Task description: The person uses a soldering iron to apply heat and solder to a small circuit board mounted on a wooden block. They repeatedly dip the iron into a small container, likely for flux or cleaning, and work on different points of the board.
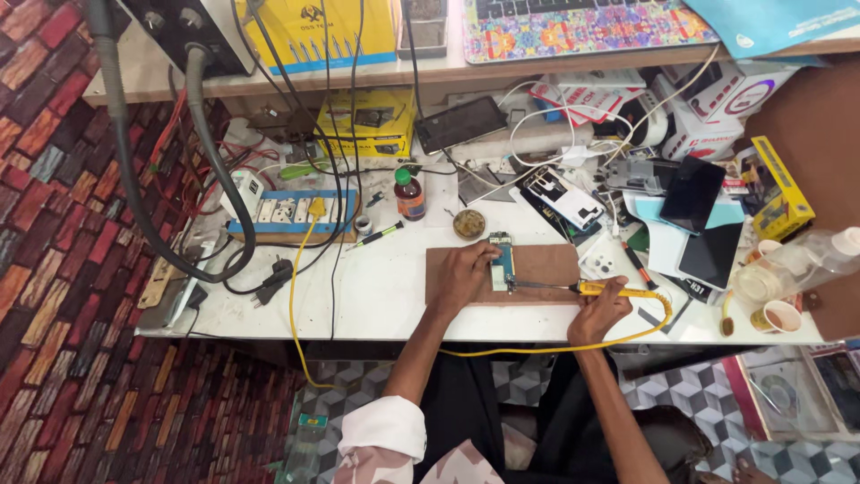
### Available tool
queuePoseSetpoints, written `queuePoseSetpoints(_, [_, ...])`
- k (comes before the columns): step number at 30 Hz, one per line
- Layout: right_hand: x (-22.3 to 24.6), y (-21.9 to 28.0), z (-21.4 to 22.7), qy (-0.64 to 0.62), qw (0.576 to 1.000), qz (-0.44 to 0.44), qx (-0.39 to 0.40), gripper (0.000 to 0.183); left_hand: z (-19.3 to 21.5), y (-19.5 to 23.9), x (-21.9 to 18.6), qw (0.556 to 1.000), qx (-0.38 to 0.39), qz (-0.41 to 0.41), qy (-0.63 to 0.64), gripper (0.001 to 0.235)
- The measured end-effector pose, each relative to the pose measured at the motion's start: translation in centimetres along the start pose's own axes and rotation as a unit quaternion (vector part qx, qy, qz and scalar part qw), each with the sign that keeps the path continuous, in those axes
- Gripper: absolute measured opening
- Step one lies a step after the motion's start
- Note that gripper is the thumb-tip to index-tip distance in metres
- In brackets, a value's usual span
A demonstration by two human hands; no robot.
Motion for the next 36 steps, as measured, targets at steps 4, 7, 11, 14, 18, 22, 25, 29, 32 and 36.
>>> queuePoseSetpoints(4, [0.3, 0.3, -0.3, 0.020, 1.000, 0.004, 0.014, 0.068, 0.0, 0.0, 0.1, 0.999, 0.015, 0.031, -0.016, 0.013])
queuePoseSetpoints(7, [0.7, 0.4, -0.4, 0.027, 0.999, 0.012, 0.018, 0.068, 0.0, 0.0, 0.3, 0.999, 0.015, 0.027, -0.010, 0.012])
queuePoseSetpoints(11, [1.4, 0.7, -0.7, 0.055, 0.997, 0.045, 0.033, 0.067, -0.1, -0.1, 0.6, 1.000, 0.007, 0.018, 0.001, 0.012])
queuePoseSetpoints(14, [2.2, 1.0, -1.2, 0.047, 0.998, 0.037, 0.020, 0.060, -0.2, -0.3, 0.6, 1.000, 0.006, 0.017, -0.006, 0.012])
queuePoseSetpoints(18, [3.6, 1.6, -1.9, 0.064, 0.997, 0.038, 0.014, 0.053, -0.1, -0.2, 0.5, 1.000, 0.006, 0.010, -0.004, 0.011])
queuePoseSetpoints(22, [5.5, 1.6, -2.8, 0.133, 0.979, 0.141, 0.057, 0.051, 0.1, -0.3, 0.4, 1.000, 0.011, 0.013, 0.006, 0.011])
queuePoseSetpoints(25, [5.8, 1.0, -3.3, 0.160, 0.974, 0.142, 0.068, 0.053, 0.2, -0.3, 0.3, 1.000, 0.012, 0.014, 0.014, 0.011])
queuePoseSetpoints(29, [5.1, 0.5, -3.2, 0.130, 0.980, 0.121, 0.089, 0.054, 0.2, -0.3, 0.1, 0.999, 0.017, 0.033, 0.033, 0.012])
queuePoseSetpoints(32, [3.3, -0.1, -2.8, 0.046, 0.998, 0.040, 0.035, 0.056, 0.3, -0.3, 0.1, 0.999, 0.010, 0.028, 0.022, 0.012])
queuePoseSetpoints(36, [1.8, -0.4, -1.9, -0.026, 0.995, 0.058, 0.078, 0.057, 0.3, -0.1, 0.2, 1.000, 0.007, 0.016, 0.024, 0.012])
Point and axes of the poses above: each hand's wrist, its own y-axis away from the middle knuckle, its own z-axis out of the back of the hand, x = y × z, the point moved 2 cm from there along -y, towards the middle knuckle, and after that the axes turned 2 degrees about -x, right-handed, at the moved point
